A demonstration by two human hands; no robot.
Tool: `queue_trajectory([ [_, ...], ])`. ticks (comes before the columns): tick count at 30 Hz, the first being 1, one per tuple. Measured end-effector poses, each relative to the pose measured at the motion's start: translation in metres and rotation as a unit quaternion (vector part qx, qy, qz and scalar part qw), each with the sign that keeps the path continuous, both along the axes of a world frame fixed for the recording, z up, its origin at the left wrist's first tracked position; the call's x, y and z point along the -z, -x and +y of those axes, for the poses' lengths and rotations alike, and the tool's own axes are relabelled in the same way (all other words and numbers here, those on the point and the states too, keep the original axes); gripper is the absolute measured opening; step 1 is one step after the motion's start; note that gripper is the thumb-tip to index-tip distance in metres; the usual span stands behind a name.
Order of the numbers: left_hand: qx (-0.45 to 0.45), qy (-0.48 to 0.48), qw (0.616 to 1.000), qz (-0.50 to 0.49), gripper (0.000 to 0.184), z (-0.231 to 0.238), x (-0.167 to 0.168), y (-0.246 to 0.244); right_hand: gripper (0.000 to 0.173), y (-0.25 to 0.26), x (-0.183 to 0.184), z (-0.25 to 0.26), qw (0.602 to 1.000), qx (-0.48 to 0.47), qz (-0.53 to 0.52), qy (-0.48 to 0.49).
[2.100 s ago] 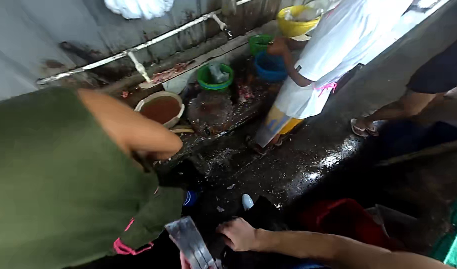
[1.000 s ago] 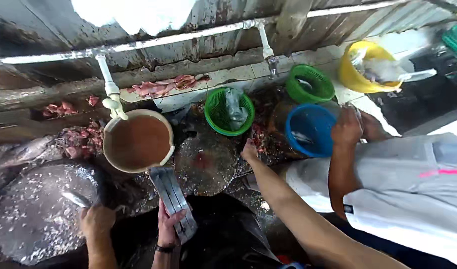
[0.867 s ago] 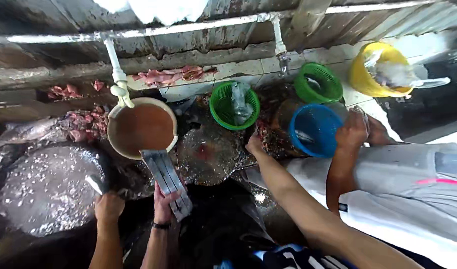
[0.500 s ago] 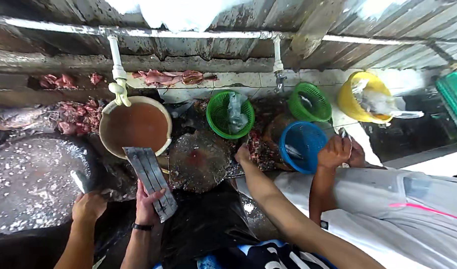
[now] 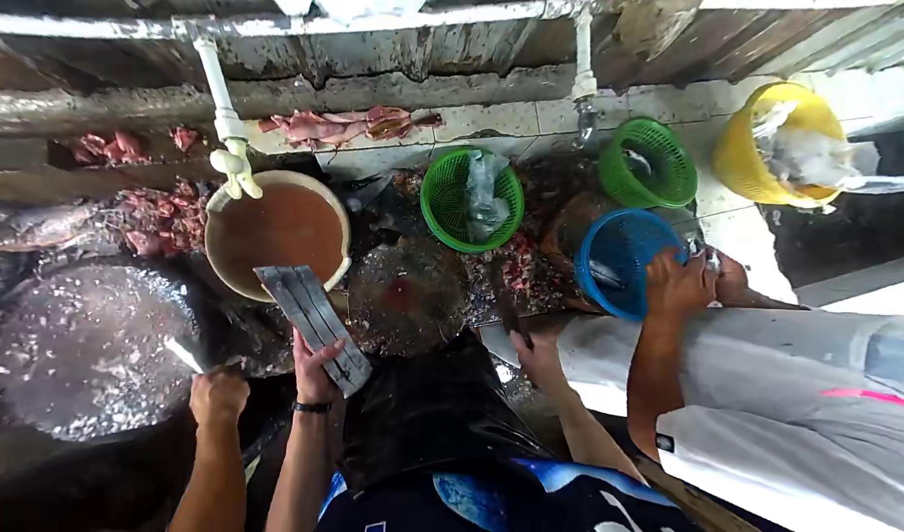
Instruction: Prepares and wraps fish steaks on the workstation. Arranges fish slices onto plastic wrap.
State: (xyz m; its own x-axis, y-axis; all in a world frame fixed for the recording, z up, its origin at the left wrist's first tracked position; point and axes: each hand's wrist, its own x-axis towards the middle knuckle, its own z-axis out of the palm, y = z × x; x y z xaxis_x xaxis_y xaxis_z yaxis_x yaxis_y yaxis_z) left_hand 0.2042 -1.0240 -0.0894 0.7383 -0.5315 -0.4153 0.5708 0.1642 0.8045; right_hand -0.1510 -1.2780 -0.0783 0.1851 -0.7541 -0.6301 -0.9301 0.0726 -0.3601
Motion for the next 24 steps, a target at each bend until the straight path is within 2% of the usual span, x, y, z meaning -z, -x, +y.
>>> queue_trajectory([
  [2,-0.001,-0.002,1.000,0.014,0.113,-0.005,0.001,-0.002,0.060,-0.016,-0.008,0.015,0.994,-0.094,-0.062,-0.007],
  [5,-0.006,-0.013,0.999,0.031,0.094,-0.017,-0.002,-0.002,0.055,-0.089,0.004,0.018,0.957,-0.235,-0.144,-0.089],
  [7,-0.007,-0.010,0.999,0.037,0.087,-0.028,0.000,-0.002,0.059,-0.141,0.028,0.012,0.923,-0.344,-0.125,-0.116],
  [10,-0.012,0.010,0.999,0.040,0.085,-0.033,0.002,0.002,0.065,-0.167,0.065,-0.001,0.894,-0.423,-0.081,-0.126],
  [12,-0.017,0.015,0.999,0.029,0.085,-0.039,0.002,0.002,0.064,-0.162,0.066,-0.025,0.903,-0.414,-0.055,-0.101],
  [14,0.006,0.017,1.000,0.016,0.096,-0.038,0.005,0.004,0.061,-0.146,0.052,-0.048,0.927,-0.362,-0.041,-0.087],
  [15,0.017,0.014,1.000,0.013,0.094,-0.038,0.010,0.007,0.060,-0.133,0.051,-0.057,0.940,-0.332,-0.040,-0.069],
  [18,0.028,-0.028,0.999,0.019,0.074,-0.053,0.023,0.016,0.065,-0.104,0.055,-0.080,0.964,-0.267,-0.012,0.014],
  [20,0.024,-0.062,0.996,0.058,0.042,-0.073,0.026,0.028,0.069,-0.092,0.049,-0.077,0.969,-0.241,0.013,0.051],
  [21,0.028,-0.060,0.995,0.077,0.034,-0.085,0.032,0.034,0.071,-0.088,0.043,-0.073,0.970,-0.235,0.014,0.065],
  [22,0.037,-0.050,0.994,0.085,0.033,-0.098,0.040,0.039,0.070,-0.084,0.037,-0.069,0.970,-0.228,0.010,0.078],
  [24,0.078,-0.075,0.992,0.057,0.044,-0.118,0.060,0.046,0.068,-0.079,0.026,-0.056,0.972,-0.216,-0.005,0.090],
])
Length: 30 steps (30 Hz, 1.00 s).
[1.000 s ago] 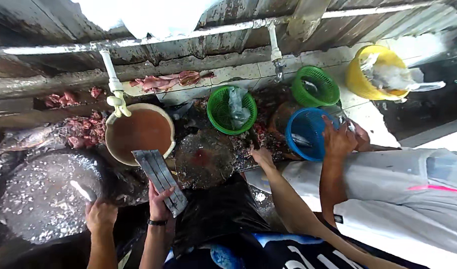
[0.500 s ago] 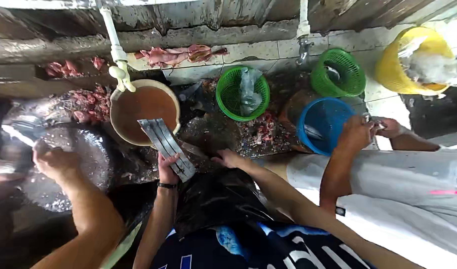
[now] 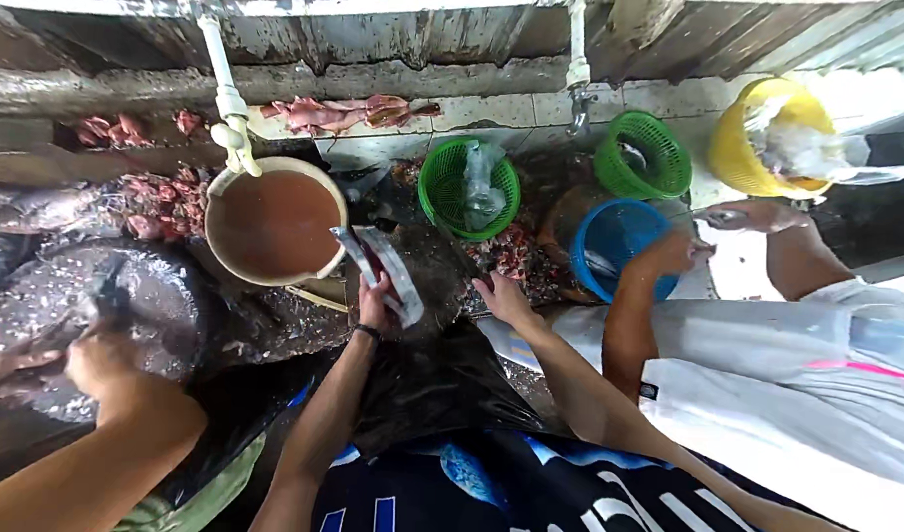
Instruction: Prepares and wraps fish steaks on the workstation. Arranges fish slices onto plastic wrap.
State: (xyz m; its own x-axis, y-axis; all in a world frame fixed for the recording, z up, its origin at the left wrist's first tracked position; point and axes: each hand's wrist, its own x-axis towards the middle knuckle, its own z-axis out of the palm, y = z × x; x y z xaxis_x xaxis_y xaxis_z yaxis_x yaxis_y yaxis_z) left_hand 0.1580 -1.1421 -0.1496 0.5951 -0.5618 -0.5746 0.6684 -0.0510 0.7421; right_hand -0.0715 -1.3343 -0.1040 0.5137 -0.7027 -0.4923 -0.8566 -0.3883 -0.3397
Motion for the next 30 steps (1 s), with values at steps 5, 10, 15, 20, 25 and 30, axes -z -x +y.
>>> queue_trajectory([
  [5,0.261,-0.345,0.870,-0.237,0.077,-0.029,-0.007,-0.015,0.057,-0.013,-0.038,0.033,1.000,0.012,-0.021,-0.008],
  [10,0.267,-0.408,0.812,-0.320,0.058,-0.046,-0.031,-0.042,0.052,-0.033,-0.073,0.061,0.999,0.003,-0.031,-0.038],
  [15,0.207,-0.390,0.869,-0.225,0.046,-0.024,0.001,-0.060,0.051,-0.057,-0.100,0.083,0.994,-0.061,0.013,-0.093],
  [20,0.070,-0.283,0.954,-0.070,0.041,0.004,0.015,-0.025,0.047,-0.066,-0.096,0.097,0.987,-0.127,0.062,-0.081],
  [25,0.045,-0.250,0.964,-0.074,0.031,0.010,0.022,-0.017,0.046,-0.078,-0.095,0.103,0.977,-0.169,0.118,-0.051],
  [30,0.062,-0.250,0.961,-0.098,0.029,0.004,0.023,-0.022,0.047,-0.085,-0.101,0.100,0.971,-0.195,0.139,-0.030],
])
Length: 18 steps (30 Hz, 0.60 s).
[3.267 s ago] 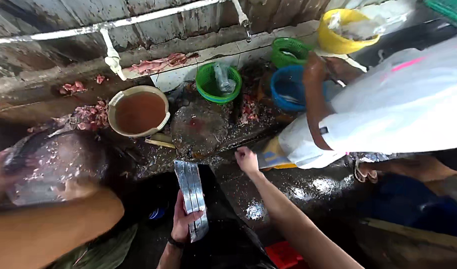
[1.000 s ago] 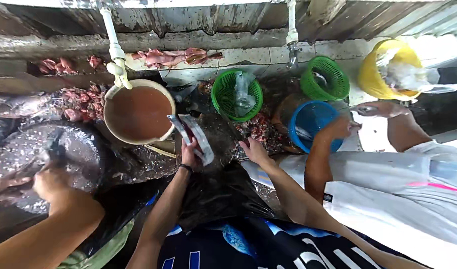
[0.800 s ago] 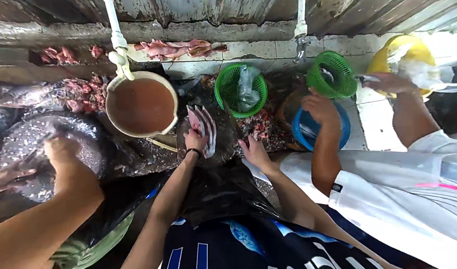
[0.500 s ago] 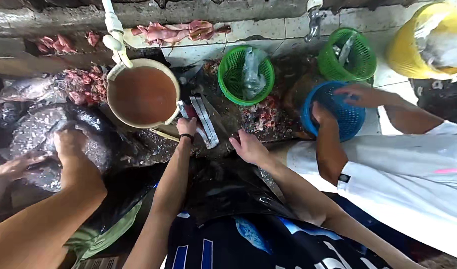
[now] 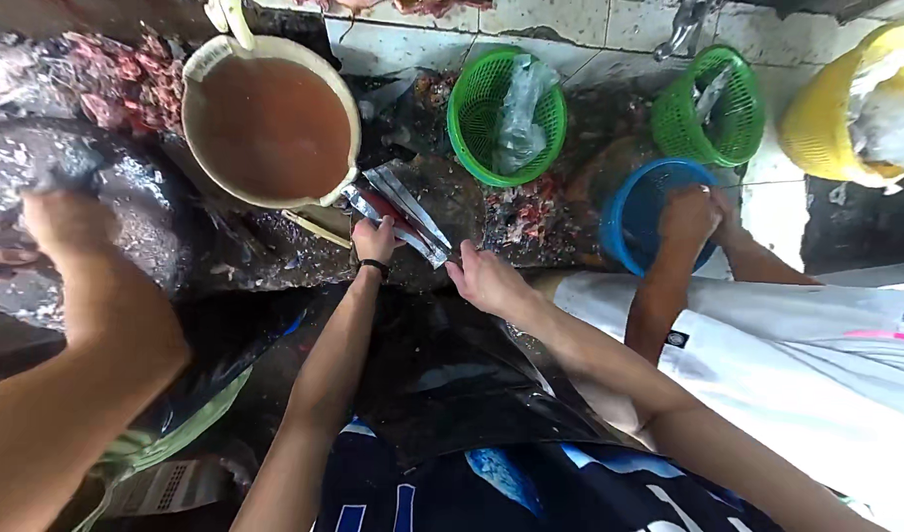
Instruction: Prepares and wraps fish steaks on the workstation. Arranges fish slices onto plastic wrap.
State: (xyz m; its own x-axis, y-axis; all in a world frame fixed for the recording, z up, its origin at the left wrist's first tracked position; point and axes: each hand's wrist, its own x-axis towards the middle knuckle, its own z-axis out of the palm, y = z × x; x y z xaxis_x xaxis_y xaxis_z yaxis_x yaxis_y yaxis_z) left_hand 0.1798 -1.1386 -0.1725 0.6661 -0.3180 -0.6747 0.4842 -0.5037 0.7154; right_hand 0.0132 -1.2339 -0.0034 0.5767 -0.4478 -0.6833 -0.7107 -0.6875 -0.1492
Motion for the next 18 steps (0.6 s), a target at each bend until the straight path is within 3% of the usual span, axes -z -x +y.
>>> queue_trajectory([
  [4,0.002,-0.003,1.000,0.003,0.028,0.001,0.000,0.001,0.048,0.002,0.025,0.001,0.999,-0.006,0.038,0.013],
  [11,0.087,-0.061,0.993,-0.058,0.031,0.001,-0.001,-0.004,0.048,-0.008,0.043,0.024,0.995,0.009,0.080,0.051],
  [18,0.131,-0.092,0.984,-0.082,0.033,-0.002,-0.002,-0.011,0.051,-0.007,0.106,0.026,0.997,0.028,-0.025,0.070],
])
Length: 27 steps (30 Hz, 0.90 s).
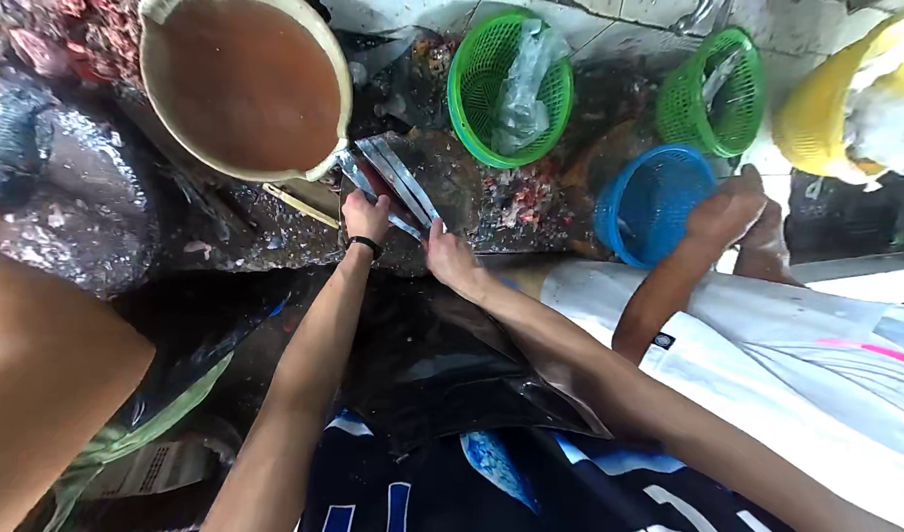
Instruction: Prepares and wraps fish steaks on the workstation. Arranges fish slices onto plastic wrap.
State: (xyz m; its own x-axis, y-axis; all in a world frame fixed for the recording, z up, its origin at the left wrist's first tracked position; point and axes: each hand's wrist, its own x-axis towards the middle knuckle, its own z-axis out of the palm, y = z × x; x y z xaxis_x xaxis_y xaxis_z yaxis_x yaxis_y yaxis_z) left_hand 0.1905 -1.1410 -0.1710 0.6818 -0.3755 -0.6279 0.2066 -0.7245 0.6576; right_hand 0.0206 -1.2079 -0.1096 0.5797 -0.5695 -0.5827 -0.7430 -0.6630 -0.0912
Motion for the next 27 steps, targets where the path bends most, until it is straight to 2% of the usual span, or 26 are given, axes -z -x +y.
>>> queue_trajectory([
  [4,0.046,-0.028,0.997,-0.052,0.032,-0.003,-0.019,0.003,0.053,-0.009,-0.019,-0.015,0.998,-0.003,0.032,-0.047],
  [8,0.054,-0.025,0.995,-0.074,0.029,-0.002,-0.021,0.005,0.048,-0.007,-0.067,-0.021,0.994,-0.017,0.092,-0.063],
  [10,0.047,-0.015,0.996,-0.070,0.029,-0.002,-0.019,0.006,0.049,0.003,-0.081,-0.021,0.992,-0.023,0.115,-0.052],
  [13,0.043,-0.022,0.998,-0.051,0.029,-0.001,-0.016,0.005,0.050,0.012,-0.055,-0.012,0.993,-0.008,0.115,-0.028],
  [16,0.041,-0.017,0.999,-0.021,0.027,-0.002,-0.012,0.001,0.056,0.016,0.008,-0.016,0.998,0.035,0.037,-0.043],
  [18,0.037,-0.005,0.999,-0.019,0.028,-0.004,-0.007,-0.005,0.058,0.012,0.031,-0.023,0.997,0.043,-0.017,-0.057],
  [21,0.050,-0.008,0.998,-0.033,0.031,-0.002,-0.005,-0.006,0.057,0.008,0.026,-0.026,0.997,0.034,-0.021,-0.073],
  [25,0.062,0.005,0.997,-0.047,0.033,0.003,-0.002,-0.004,0.050,0.001,-0.021,-0.033,0.997,0.017,0.035,-0.073],
  [27,0.062,0.009,0.997,-0.044,0.032,0.007,-0.003,0.000,0.048,0.013,-0.032,-0.023,0.997,0.010,0.057,-0.048],
])
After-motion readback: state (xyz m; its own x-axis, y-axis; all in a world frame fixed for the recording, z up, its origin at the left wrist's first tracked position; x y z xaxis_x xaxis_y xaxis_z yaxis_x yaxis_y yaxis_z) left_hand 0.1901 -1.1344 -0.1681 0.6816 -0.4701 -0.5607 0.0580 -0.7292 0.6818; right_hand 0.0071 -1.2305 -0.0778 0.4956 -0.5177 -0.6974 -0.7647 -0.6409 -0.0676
